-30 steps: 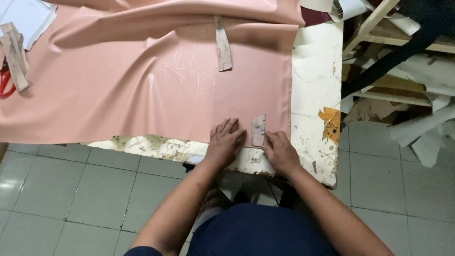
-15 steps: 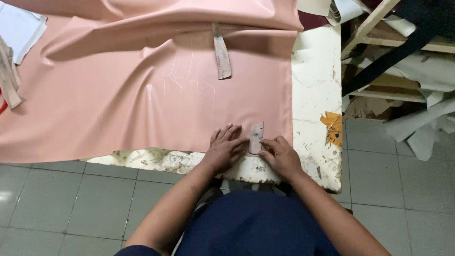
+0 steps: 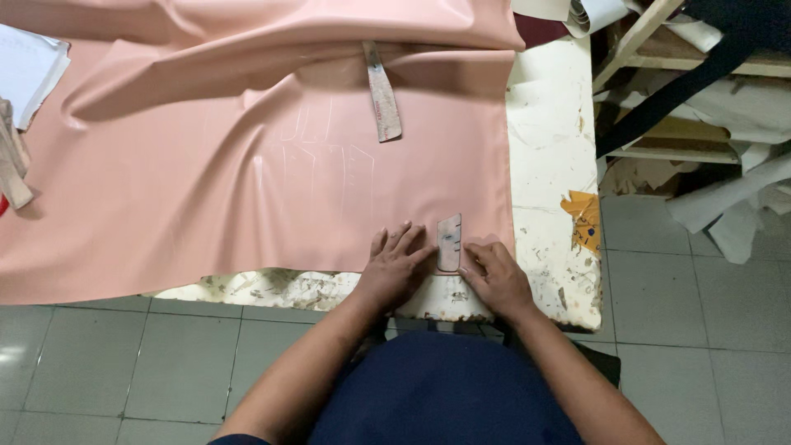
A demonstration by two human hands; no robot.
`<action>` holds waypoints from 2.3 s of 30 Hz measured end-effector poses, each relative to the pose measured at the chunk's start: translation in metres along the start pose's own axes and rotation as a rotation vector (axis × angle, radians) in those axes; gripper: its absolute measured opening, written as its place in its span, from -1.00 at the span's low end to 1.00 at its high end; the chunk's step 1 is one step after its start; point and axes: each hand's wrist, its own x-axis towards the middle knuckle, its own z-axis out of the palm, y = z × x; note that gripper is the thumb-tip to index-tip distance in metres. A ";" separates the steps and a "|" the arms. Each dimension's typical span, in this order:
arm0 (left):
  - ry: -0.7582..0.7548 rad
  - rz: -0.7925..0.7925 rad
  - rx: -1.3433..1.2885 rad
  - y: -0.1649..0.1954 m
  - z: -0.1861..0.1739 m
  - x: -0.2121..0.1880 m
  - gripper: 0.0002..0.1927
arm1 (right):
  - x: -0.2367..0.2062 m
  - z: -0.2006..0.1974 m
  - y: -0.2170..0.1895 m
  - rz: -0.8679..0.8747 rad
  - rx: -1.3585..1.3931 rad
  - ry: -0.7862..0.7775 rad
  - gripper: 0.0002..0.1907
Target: The person uses a ruler and a pencil to mark straight lines on a large piece of pink fabric laid on a table. They repeatedly reposition the ruler and draw lines, creating a series of parallel markings across the fabric surface.
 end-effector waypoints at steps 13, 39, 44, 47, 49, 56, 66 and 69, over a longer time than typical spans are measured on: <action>0.005 -0.050 -0.167 -0.001 -0.003 -0.002 -0.61 | 0.001 -0.001 -0.007 0.025 -0.035 -0.024 -0.51; -0.041 -0.074 -0.157 0.000 -0.005 0.000 -0.60 | 0.002 -0.003 -0.010 0.082 -0.046 -0.097 -0.52; -0.018 -0.055 -0.157 -0.001 -0.004 -0.001 -0.61 | 0.000 -0.003 -0.008 0.035 -0.039 -0.068 -0.53; -0.034 -0.058 -0.154 -0.001 -0.004 -0.001 -0.58 | 0.002 -0.003 -0.009 0.061 -0.054 -0.090 -0.53; -0.046 -0.064 -0.155 -0.001 -0.005 0.000 -0.58 | 0.003 -0.003 -0.009 0.085 -0.077 -0.116 -0.53; -0.050 -0.060 -0.150 0.001 -0.007 -0.001 -0.58 | 0.003 -0.005 -0.013 0.111 -0.078 -0.144 -0.51; 0.015 -0.025 -0.132 -0.003 -0.001 -0.002 -0.59 | 0.002 -0.003 -0.012 0.070 -0.070 -0.096 -0.51; 0.013 -0.024 -0.109 -0.005 0.004 -0.003 -0.60 | 0.002 -0.002 -0.011 0.051 -0.090 -0.085 -0.51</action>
